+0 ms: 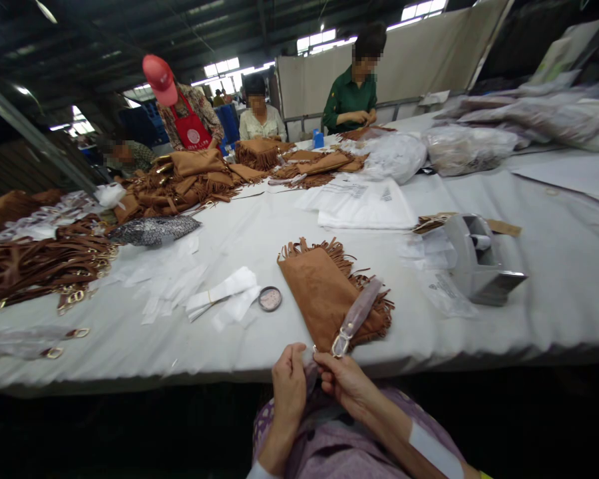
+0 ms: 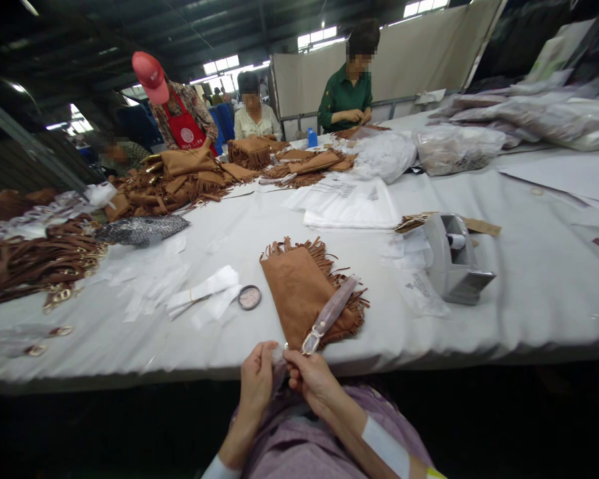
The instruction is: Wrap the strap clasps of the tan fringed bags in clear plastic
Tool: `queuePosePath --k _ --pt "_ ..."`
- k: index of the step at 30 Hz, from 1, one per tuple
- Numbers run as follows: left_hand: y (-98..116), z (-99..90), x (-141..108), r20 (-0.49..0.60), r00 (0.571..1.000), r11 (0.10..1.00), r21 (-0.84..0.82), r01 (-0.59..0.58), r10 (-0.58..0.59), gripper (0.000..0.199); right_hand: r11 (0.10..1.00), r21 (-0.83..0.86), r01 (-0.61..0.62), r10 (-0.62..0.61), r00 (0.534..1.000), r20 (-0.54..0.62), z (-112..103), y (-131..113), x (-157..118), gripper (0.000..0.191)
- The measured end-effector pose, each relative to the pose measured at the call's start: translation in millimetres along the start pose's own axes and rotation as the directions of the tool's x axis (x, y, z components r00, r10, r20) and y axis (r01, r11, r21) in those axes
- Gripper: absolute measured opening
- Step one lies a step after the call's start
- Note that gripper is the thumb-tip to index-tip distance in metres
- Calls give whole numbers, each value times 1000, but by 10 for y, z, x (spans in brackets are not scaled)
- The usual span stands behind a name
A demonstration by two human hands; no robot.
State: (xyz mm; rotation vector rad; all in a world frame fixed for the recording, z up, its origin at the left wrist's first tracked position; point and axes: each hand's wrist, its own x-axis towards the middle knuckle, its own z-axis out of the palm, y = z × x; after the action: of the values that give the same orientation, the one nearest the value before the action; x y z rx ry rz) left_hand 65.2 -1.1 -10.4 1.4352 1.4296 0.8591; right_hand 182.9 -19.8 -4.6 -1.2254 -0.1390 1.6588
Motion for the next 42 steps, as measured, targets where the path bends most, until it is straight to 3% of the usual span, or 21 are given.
queuePosePath --k 4,7,10,13,15,18,21,23,27,30,33,36,39,42 --pt "-114 71 -63 188 957 919 -286 270 -223 49 1000 -9 12 -11 1000 25 -9 44 14 25" --pt "-120 140 -140 156 955 863 -409 296 -253 49 999 -29 37 -36 999 33 -13 73 31 25" --pt "-66 183 -186 5 987 900 -409 150 -162 36 999 -17 44 -44 999 23 -2 70 35 23" --pt "-44 184 -212 -87 996 975 -215 -50 32 27 999 17 38 -39 999 22 13 52 38 23" --pt "-79 162 -224 -80 979 981 -30 -193 190 28 998 51 25 -26 999 19 14 44 39 24" --pt "-184 105 -233 4 916 901 175 -396 402 35 996 91 0 -2 1000 24 3 36 25 22" --pt "-262 54 -240 64 868 834 252 -491 492 41 991 129 -31 26 999 45 -4 18 -14 16" --pt "-261 43 -253 74 869 829 269 -491 490 43 992 118 -41 36 998 43 2 1 -41 16" --pt "-139 53 -302 63 927 912 163 -375 370 36 1000 21 -3 2 999 46 26 -37 -62 27" --pt "-15 12 -317 41 995 994 -50 -94 96 33 999 -31 10 -8 997 82 29 -69 -58 32" --pt "81 -95 -273 183 979 967 -221 126 -85 48 993 -108 45 -35 995 94 15 -92 -45 33" --pt "136 -176 -191 338 940 973 -196 122 -50 39 976 -199 88 -76 995 65 -1 -90 -25 34" --pt "153 -132 -138 309 949 989 -107 99 -61 42 964 -242 110 -105 994 34 -14 -91 -19 36" --pt "164 -14 -143 273 946 943 -228 241 -176 44 957 -259 133 -122 991 56 -38 -151 -46 38"
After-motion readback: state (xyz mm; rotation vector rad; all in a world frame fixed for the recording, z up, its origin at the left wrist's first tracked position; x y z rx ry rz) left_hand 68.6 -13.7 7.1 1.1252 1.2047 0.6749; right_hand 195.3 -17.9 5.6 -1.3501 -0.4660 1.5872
